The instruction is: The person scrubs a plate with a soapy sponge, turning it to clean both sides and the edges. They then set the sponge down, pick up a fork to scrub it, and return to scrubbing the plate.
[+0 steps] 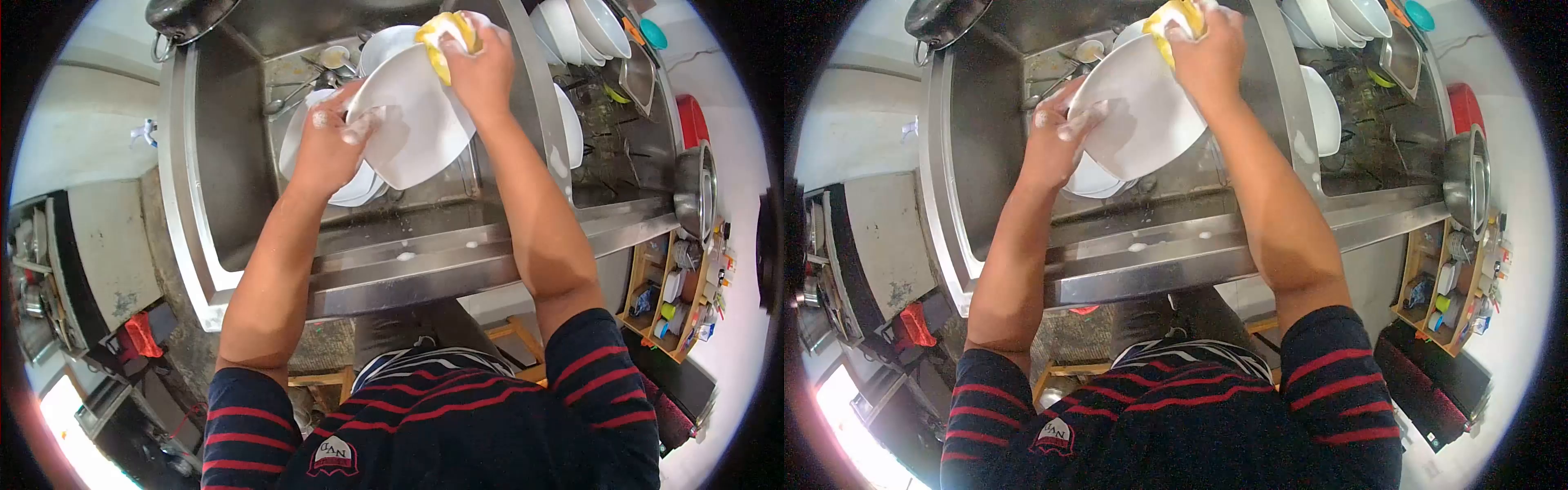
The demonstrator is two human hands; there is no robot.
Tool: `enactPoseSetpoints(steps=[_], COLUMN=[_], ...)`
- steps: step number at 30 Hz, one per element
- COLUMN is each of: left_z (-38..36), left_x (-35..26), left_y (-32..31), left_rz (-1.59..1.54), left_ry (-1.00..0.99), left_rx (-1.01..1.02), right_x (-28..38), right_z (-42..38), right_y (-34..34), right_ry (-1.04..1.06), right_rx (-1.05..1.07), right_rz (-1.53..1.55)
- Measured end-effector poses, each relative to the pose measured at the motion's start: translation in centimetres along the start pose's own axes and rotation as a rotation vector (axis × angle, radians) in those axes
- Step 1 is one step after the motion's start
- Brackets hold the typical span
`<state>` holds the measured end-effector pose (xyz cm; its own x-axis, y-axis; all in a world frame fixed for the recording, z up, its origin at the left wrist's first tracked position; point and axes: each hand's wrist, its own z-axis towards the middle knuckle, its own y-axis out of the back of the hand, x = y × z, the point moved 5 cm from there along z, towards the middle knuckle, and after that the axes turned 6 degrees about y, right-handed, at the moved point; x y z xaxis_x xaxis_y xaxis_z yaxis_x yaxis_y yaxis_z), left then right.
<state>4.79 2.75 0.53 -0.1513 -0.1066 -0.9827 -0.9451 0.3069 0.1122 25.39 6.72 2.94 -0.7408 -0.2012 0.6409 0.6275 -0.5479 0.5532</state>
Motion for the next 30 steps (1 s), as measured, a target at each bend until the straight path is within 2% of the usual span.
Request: enactPoseSetpoints(steps=[1, 3, 4, 5, 7, 9, 10, 11, 13, 14, 16, 17, 18, 20, 21, 23, 24, 25, 27, 29, 30], left_z=[0.1, 0.1, 0.1, 0.3, 0.6, 0.5, 0.5, 0.3, 0.5, 0.7, 0.7, 0.7, 0.6, 0.6, 0.7, 0.6, 0.8, 1.2, 1.5, 1.5, 1.6], left_x=[0.0, -0.2, -0.2, 0.0, 0.7, -0.8, -0.9, -0.8, -0.5, -0.7, -0.6, -0.5, -0.6, -0.2, -0.2, 1.4, 1.2, 1.6, 2.0, 2.4, 2.7], left_y=[-0.1, 0.1, 0.3, 0.8, 1.9, 1.1, 1.1, 1.1, 1.0, 0.9, 1.0, 1.2, 1.3, 1.7, 1.4, 1.1, 1.1, 1.5, 2.0, 2.5, 2.5], left_rz=[0.007, -0.074, -0.152, -0.148, -0.176, -0.217, -0.128, -0.039, -0.017, 0.007, -0.012, -0.033, -0.03, -0.151, -0.151, -0.708, -0.853, -0.853, -0.912, -0.869, -0.86], left_ry=[-0.013, 0.013, 0.039, 0.037, -0.017, -0.052, -0.034, -0.012, -0.044, -0.081, -0.067, -0.055, -0.053, 0.081, 0.08, 0.294, 0.313, 0.315, 0.372, 0.38, 0.428], left_rx=[-0.022, -0.04, -0.048, -0.049, -0.022, -0.041, -0.049, -0.059, -0.068, -0.077, -0.104, -0.126, -0.126, -0.164, -0.164, -0.377, -0.41, -0.412, -0.342, -0.325, -0.256], right_x=[0.2, 2.9, 4.2, 6.5, 7.9, 5.8, 4.7, 3.6, 2.3, 2.3, 3.6, 4.3, 5.7, 7.6, 8.1, 8.4, 8.2, 8.1, 8.5, 8.6, 8.5], right_z=[-0.2, -1.1, -1.9, -2.5, -2.7, -1.3, -0.9, -0.3, -0.3, -0.5, -1.4, -1.7, -2.2, -2.8, -2.8, -3.1, -3.6, -4.1, -4.2, -4.5, -4.4], right_y=[-0.3, -1.5, -2.2, -2.3, -2.2, -1.7, -1.1, -0.5, 0.4, 0.1, -1.6, -2.0, -2.5, -2.9, -3.0, -3.1, -3.6, -4.0, -3.9, -4.3, -4.1], right_ry=[0.003, 0.29, 0.403, 0.479, 0.492, 0.469, 0.418, 0.261, 0.083, 0.086, 0.27, 0.269, 0.327, 0.384, 0.385, 0.387, 0.387, 0.386, 0.388, 0.416, 0.417], right_rx=[0.001, -0.026, 0.025, 0.082, 0.129, 0.068, 0.01, -0.07, -0.089, -0.089, -0.021, -0.02, 0.06, 0.142, 0.165, 0.188, 0.268, 0.348, 0.366, 0.58, 0.581], right_rz=[0.0, 0.174, 0.175, 0.346, 0.445, 0.287, 0.12, 0.074, 0.057, 0.06, 0.158, 0.162, 0.26, 0.358, 0.415, 0.473, 0.452, 0.432, 0.469, 0.406, 0.409])
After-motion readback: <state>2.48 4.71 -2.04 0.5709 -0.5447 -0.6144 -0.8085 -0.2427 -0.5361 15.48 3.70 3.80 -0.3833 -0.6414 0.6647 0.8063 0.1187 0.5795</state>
